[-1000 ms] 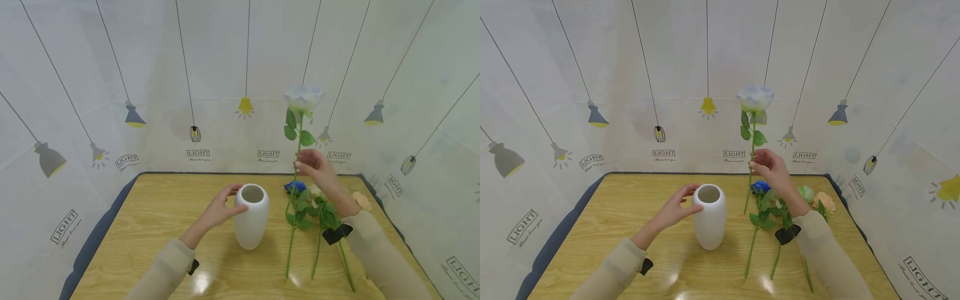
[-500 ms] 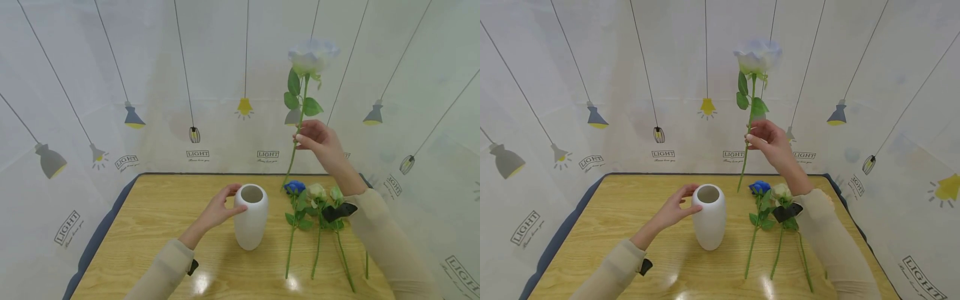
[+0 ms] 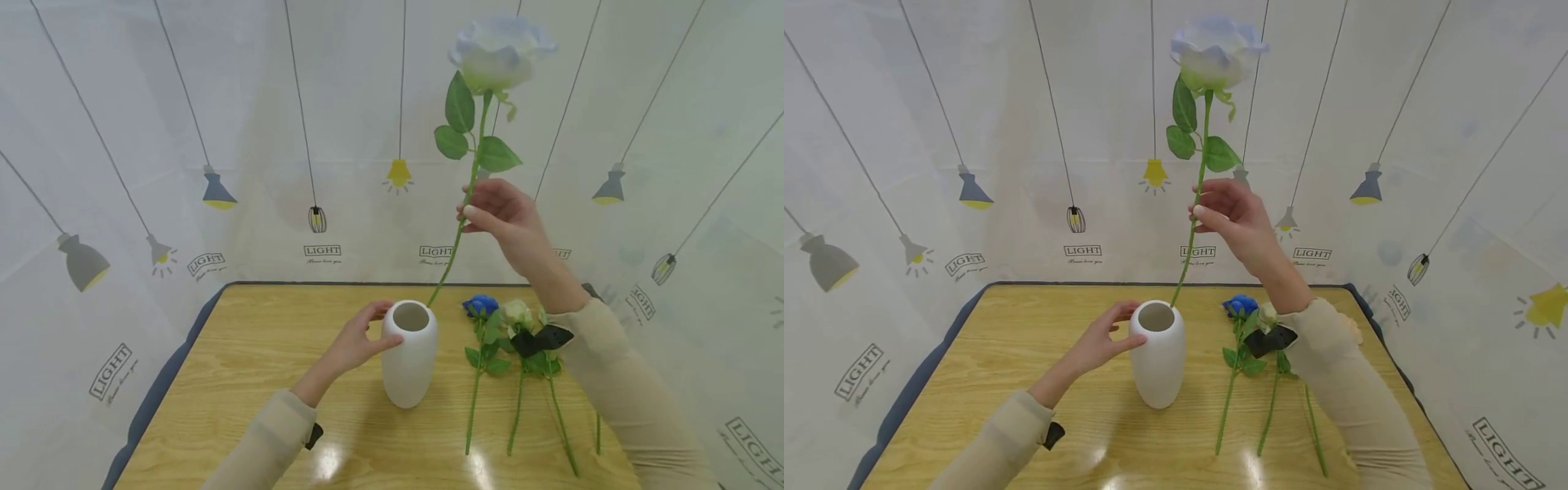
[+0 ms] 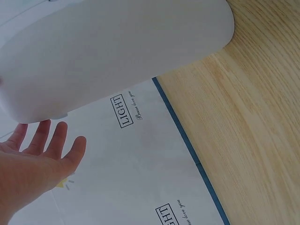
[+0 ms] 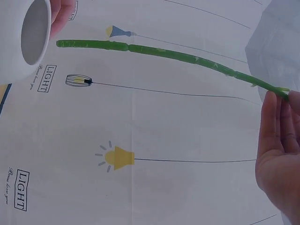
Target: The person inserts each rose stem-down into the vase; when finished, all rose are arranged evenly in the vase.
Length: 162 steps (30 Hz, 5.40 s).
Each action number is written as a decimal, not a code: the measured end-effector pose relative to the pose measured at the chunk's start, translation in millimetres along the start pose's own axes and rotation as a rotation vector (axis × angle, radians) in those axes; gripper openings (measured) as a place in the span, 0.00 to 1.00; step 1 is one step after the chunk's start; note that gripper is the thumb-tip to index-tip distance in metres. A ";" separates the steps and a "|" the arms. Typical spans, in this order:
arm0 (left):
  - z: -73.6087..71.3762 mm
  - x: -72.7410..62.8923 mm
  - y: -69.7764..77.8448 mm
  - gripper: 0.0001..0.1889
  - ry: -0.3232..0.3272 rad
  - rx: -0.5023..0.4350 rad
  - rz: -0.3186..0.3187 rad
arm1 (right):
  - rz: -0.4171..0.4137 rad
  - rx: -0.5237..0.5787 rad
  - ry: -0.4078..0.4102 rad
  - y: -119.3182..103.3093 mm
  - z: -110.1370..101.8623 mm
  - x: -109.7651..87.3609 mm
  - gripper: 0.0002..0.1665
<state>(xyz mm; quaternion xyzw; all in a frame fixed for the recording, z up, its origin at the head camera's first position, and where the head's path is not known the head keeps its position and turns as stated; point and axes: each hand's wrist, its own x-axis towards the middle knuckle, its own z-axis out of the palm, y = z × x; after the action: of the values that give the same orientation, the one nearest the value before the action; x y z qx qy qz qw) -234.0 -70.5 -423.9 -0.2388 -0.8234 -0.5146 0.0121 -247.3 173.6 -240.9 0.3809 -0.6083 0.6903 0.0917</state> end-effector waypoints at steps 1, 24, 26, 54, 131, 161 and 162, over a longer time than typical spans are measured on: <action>-0.1 0.0 0.0 0.30 0.000 0.001 0.001 | 0.000 -0.001 -0.008 0.1 2.1 0.9 0.15; -9.3 -11.1 38.0 0.28 -0.033 -0.025 -0.014 | 0.213 -0.283 -0.037 60.9 42.1 -33.5 0.12; -9.3 -11.0 37.6 0.28 -0.041 -0.023 -0.019 | 0.221 -0.345 -0.044 61.4 46.7 -39.3 0.12; -2.5 -1.6 1.7 0.33 -0.040 0.005 -0.030 | 0.338 -0.429 -0.066 98.3 53.2 -79.1 0.05; -1.7 -2.6 2.3 0.34 -0.045 0.014 -0.065 | 0.422 -0.683 0.021 130.3 44.5 -82.6 0.08; -1.8 -1.8 1.0 0.33 -0.023 0.029 -0.021 | 0.821 -0.460 0.190 167.8 -59.1 -151.8 0.27; -1.7 -1.5 0.9 0.33 -0.021 0.029 -0.020 | 0.842 -0.462 0.193 172.3 -61.5 -157.6 0.27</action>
<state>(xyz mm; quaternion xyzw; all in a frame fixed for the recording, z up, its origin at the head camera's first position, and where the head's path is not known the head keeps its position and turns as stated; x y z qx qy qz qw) -232.7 -72.2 -422.8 -0.2361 -0.8331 -0.5001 0.0017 -265.3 240.7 -472.2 0.0057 -0.8355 0.5465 -0.0572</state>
